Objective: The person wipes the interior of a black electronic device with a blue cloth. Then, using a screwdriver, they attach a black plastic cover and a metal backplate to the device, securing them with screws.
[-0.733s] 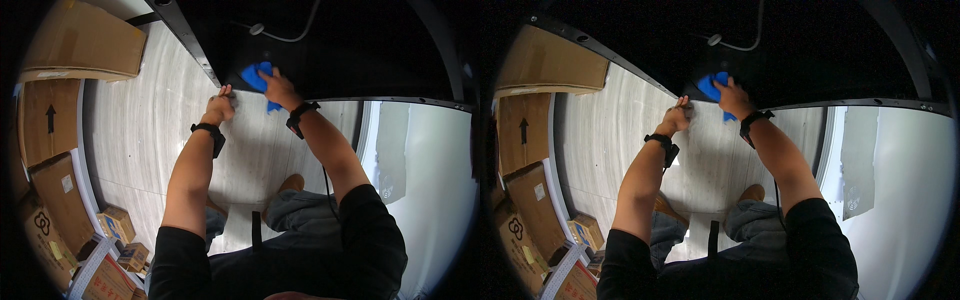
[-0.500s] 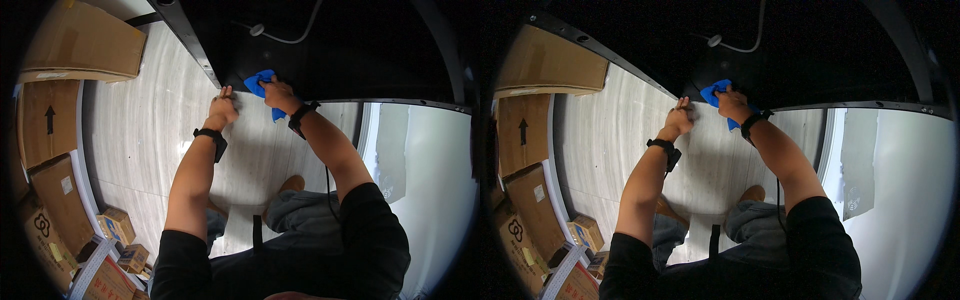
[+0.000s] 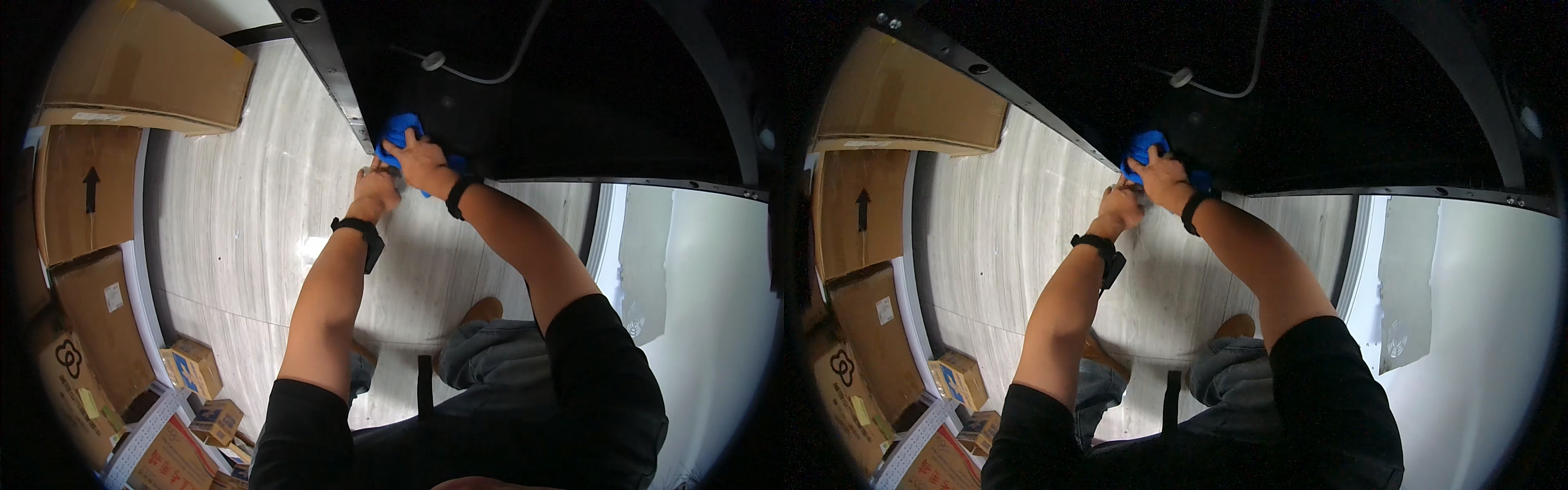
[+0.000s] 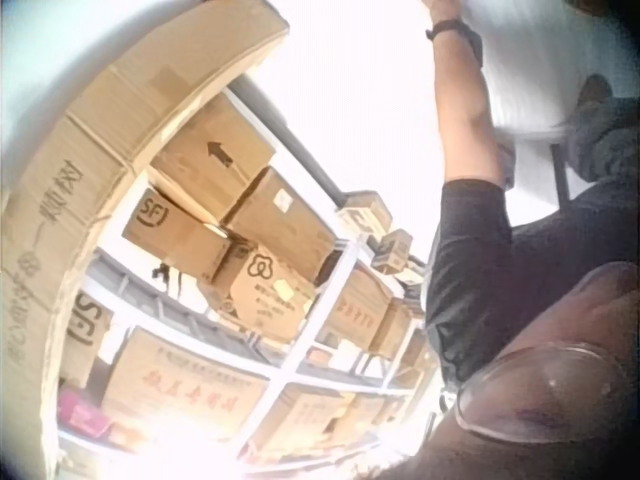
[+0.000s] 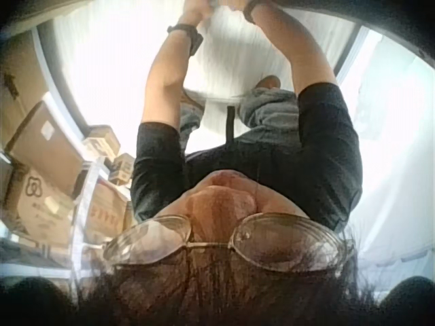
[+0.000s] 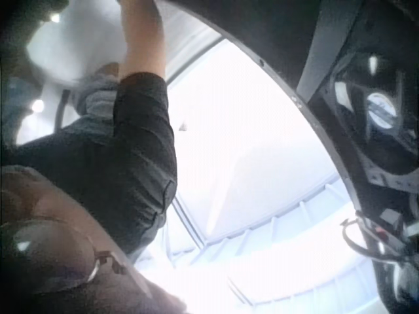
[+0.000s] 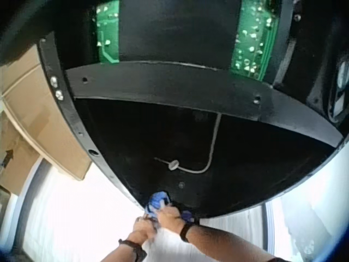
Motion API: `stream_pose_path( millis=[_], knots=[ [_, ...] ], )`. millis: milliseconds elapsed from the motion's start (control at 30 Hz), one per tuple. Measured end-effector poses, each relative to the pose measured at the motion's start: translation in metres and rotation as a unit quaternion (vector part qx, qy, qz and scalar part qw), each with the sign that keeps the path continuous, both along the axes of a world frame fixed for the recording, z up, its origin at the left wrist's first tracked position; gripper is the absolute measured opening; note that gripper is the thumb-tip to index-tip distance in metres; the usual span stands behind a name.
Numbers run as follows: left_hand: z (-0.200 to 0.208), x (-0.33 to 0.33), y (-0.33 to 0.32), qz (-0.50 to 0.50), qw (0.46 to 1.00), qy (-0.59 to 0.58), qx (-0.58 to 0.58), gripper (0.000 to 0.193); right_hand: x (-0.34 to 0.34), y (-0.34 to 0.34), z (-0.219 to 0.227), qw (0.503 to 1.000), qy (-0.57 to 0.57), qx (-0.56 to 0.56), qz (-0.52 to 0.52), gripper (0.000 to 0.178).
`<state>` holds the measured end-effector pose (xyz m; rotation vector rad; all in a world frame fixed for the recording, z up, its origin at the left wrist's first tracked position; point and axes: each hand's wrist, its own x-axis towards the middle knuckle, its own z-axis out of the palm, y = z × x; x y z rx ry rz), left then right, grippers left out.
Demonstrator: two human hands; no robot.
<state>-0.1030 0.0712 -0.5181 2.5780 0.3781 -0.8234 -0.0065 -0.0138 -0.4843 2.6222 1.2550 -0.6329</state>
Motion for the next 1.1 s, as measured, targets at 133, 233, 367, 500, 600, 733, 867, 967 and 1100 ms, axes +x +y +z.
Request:
stream_pose_path(
  millis=[133,233,367,500,600,733,867,967,1100],
  knots=[
    [0.004,-0.001,-0.002,-0.039,0.998,-0.015,0.039,0.051,0.005,-0.002,-0.016,0.999,-0.013,0.034,0.012,0.06],
    [-0.001,0.0,-0.003,-0.03,0.998,-0.018,0.044,0.05,0.015,0.01,-0.021,0.998,-0.057,0.018,0.013,0.053],
    [0.013,0.004,-0.001,-0.003,1.0,-0.004,-0.016,0.05,0.034,0.016,-0.029,0.996,-0.074,0.058,0.0,0.041],
    [0.003,0.004,-0.003,-0.017,1.0,0.009,0.018,0.05,0.053,0.03,-0.034,0.993,-0.106,0.054,-0.015,0.034],
    [-0.001,0.003,-0.003,-0.01,1.0,0.009,0.019,0.049,0.071,0.039,-0.042,0.988,-0.132,0.052,-0.057,0.034],
    [0.002,0.003,-0.005,0.003,1.0,0.012,0.016,0.05,0.087,0.044,-0.054,0.99,-0.11,0.057,-0.067,0.035],
    [0.0,0.004,-0.002,0.015,0.999,0.028,-0.006,0.053,0.097,0.046,-0.061,0.992,-0.071,0.033,-0.097,0.039],
    [0.001,0.005,0.002,0.005,0.999,0.04,-0.003,0.053,0.108,0.051,-0.048,0.983,-0.02,0.045,-0.175,0.047],
    [-0.002,0.003,-0.002,0.007,1.0,0.025,-0.012,0.053,0.112,0.054,-0.052,0.962,-0.021,0.105,-0.251,0.073]
  ],
)
